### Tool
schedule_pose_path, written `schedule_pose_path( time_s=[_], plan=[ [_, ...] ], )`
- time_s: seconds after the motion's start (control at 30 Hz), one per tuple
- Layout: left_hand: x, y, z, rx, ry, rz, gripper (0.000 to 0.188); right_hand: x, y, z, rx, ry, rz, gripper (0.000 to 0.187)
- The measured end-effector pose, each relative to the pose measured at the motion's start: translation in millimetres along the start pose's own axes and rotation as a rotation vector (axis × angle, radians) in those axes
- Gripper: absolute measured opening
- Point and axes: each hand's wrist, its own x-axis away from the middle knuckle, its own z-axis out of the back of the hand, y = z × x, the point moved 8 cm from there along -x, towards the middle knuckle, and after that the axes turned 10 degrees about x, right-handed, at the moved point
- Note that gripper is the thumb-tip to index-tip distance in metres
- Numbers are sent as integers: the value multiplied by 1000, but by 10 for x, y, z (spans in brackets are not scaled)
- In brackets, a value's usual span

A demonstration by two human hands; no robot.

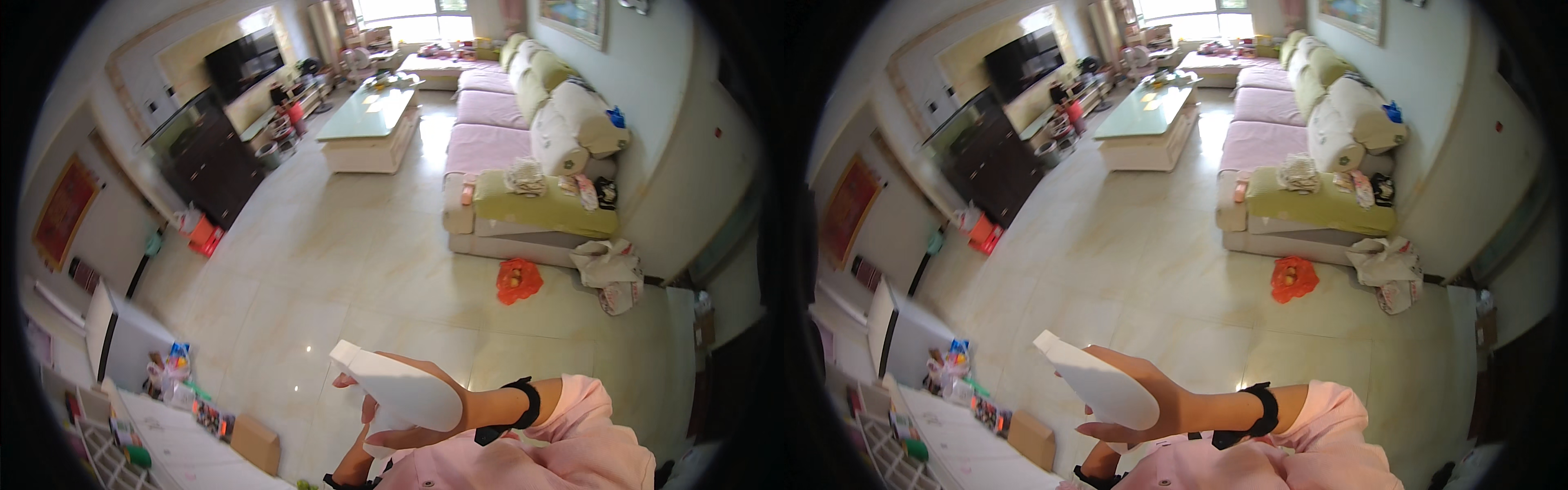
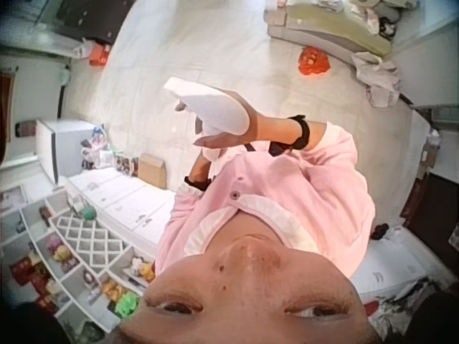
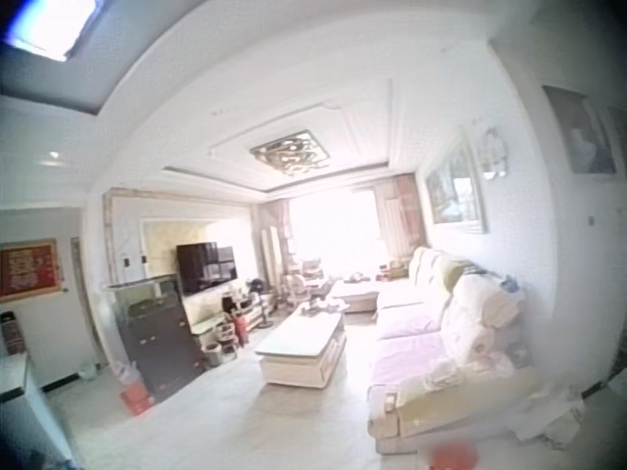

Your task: The person takes a wipe from a package, walks to a wall shelf, and wipes a light switch and nearby wall area. They then spray a framed picture above a sofa and wipe the frame with the same wipe.

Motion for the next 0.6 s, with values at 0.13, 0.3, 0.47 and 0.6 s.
schedule_pose_path(
  time_s=[0.13,0.3,0.47,0.6],
  plan=[
    [-470,26,-46,-37,-179,30,29,35,76,424,142,164,-8,57],
    [-850,150,100,-18,-317,43,29,-80,87,760,325,342,132,57],
    [-1227,667,716,-119,-170,-21,25,-426,176,1054,421,427,-23,49],
    [-1424,1106,1652,-433,15,-59,19,-655,162,1357,569,573,-26,50]
  ],
)
